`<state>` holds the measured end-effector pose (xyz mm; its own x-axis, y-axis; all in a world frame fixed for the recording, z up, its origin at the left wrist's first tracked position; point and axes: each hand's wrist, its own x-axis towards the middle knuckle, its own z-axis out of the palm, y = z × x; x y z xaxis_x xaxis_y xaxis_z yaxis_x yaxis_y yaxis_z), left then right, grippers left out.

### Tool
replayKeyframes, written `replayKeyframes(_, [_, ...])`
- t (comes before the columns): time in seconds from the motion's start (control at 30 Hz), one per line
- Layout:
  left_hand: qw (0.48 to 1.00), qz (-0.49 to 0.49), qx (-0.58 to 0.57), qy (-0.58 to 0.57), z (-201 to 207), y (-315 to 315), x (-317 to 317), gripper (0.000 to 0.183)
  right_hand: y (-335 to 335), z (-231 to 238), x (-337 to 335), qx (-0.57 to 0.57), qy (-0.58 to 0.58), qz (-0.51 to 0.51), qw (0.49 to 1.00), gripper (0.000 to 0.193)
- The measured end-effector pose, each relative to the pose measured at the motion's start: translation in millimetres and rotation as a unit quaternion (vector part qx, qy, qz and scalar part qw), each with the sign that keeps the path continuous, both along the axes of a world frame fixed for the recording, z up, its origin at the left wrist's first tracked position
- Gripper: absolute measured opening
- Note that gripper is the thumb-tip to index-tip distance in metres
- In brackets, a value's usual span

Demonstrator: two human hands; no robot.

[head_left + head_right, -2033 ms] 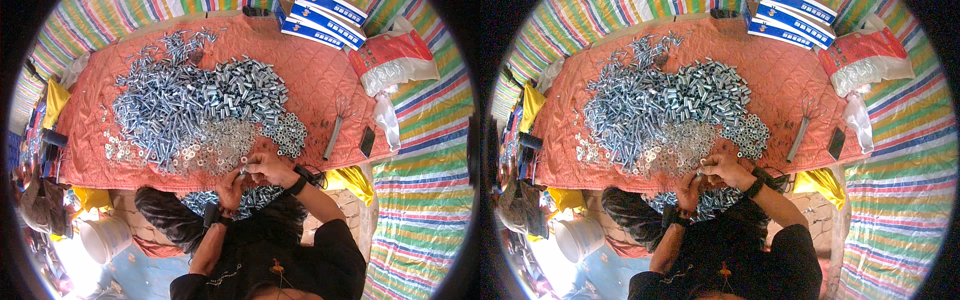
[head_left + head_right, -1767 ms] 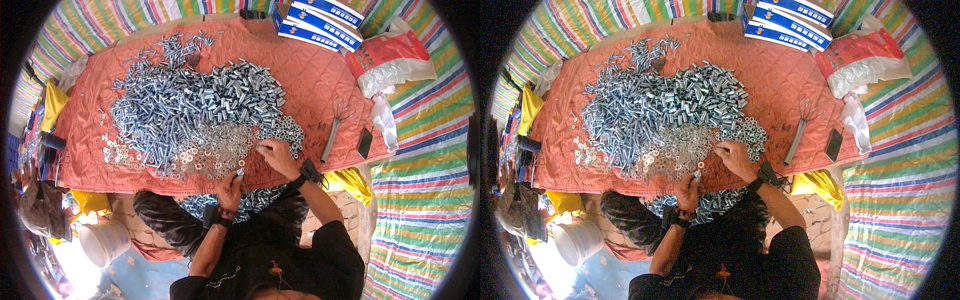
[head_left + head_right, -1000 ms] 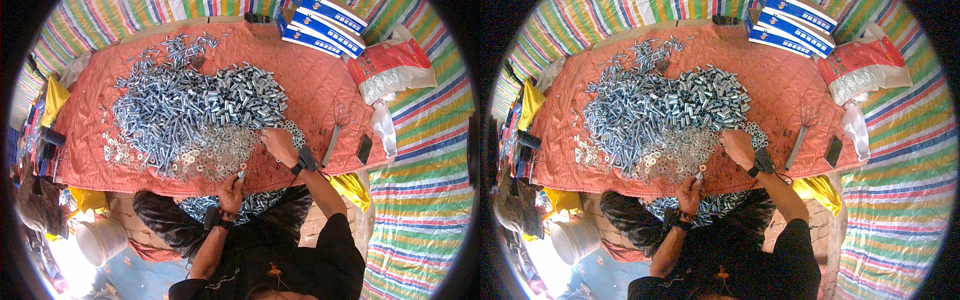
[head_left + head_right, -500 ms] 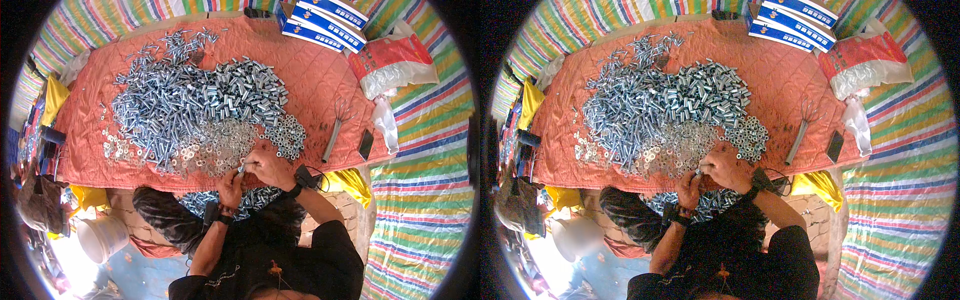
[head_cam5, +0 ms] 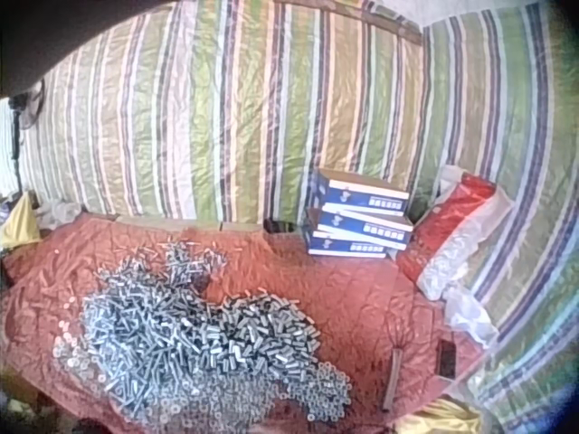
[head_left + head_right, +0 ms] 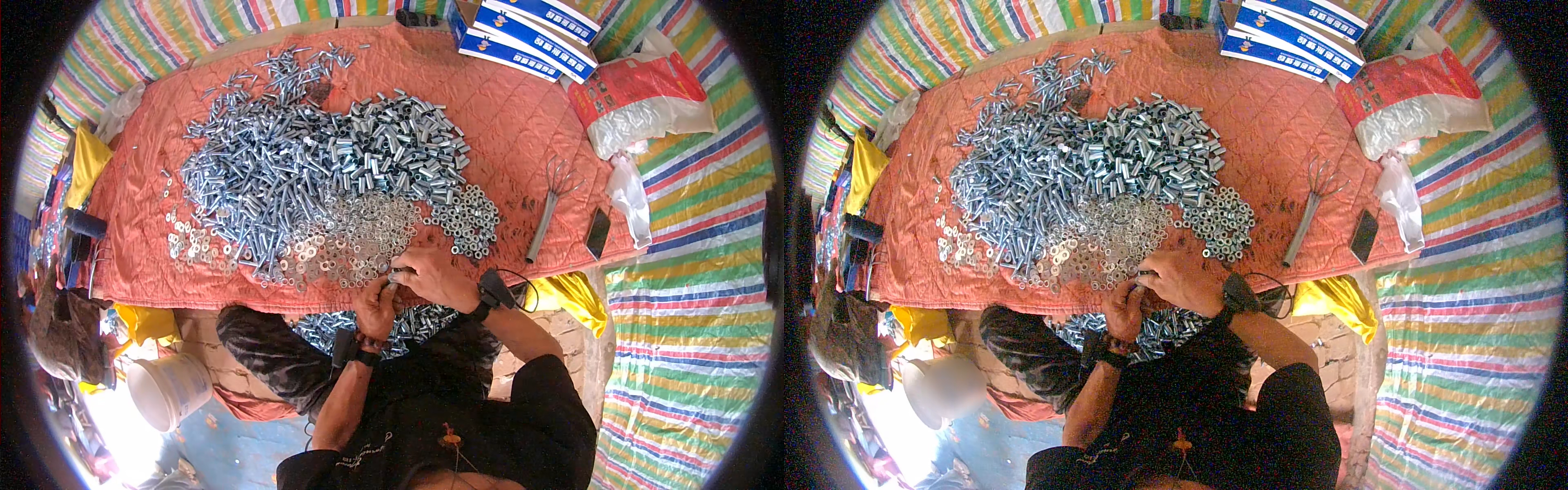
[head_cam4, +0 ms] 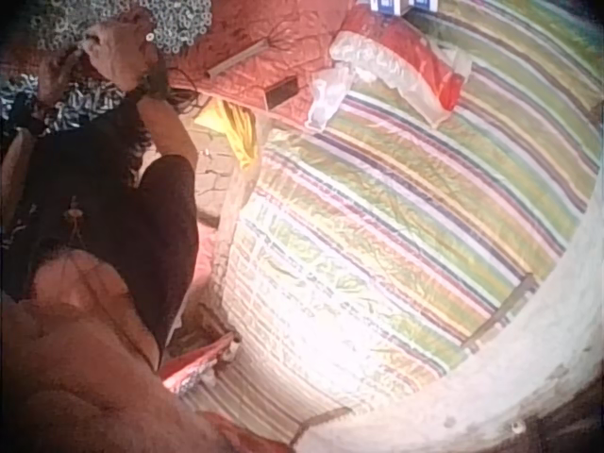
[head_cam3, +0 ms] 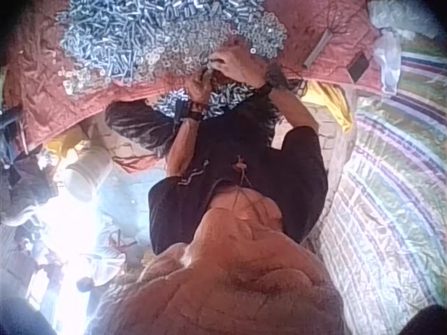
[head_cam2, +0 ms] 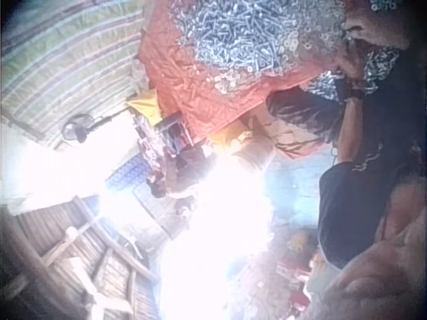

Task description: Sorting and assembling bolts, washers, and nuts on a mat.

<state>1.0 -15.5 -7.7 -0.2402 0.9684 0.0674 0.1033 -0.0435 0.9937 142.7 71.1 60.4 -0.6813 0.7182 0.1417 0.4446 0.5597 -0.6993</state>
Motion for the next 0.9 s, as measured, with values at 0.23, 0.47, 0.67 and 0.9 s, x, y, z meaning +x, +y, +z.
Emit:
replayKeyframes(0.23, [0.997, -0.010, -0.073, -0.031, 10.7, -1.3, -1.0, 0.014, 2.3, 1.2, 0.8, -0.039, -0.090, -0.008, 0.995, 0.019])
replayKeyframes(0.47, [0.999, -0.040, -0.023, -0.021, -1.2, -1.8, -8.8, 0.016, 7.5, -0.7, 2.3, 0.001, 0.057, 0.093, 0.994, 0.019])
replayKeyframes(0.67, [0.990, -0.036, -0.081, -0.110, -2.6, -3.0, -4.8, 0.015, -1.6, 3.2, -1.7, -0.035, -0.020, 0.006, 0.999, 0.021])
replayKeyframes(0.9, [0.999, -0.036, -0.023, 0.003, 2.0, -0.9, -4.2, 0.014, -3.8, 19.8, 3.5, -0.036, -0.102, -0.038, 0.993, 0.033])
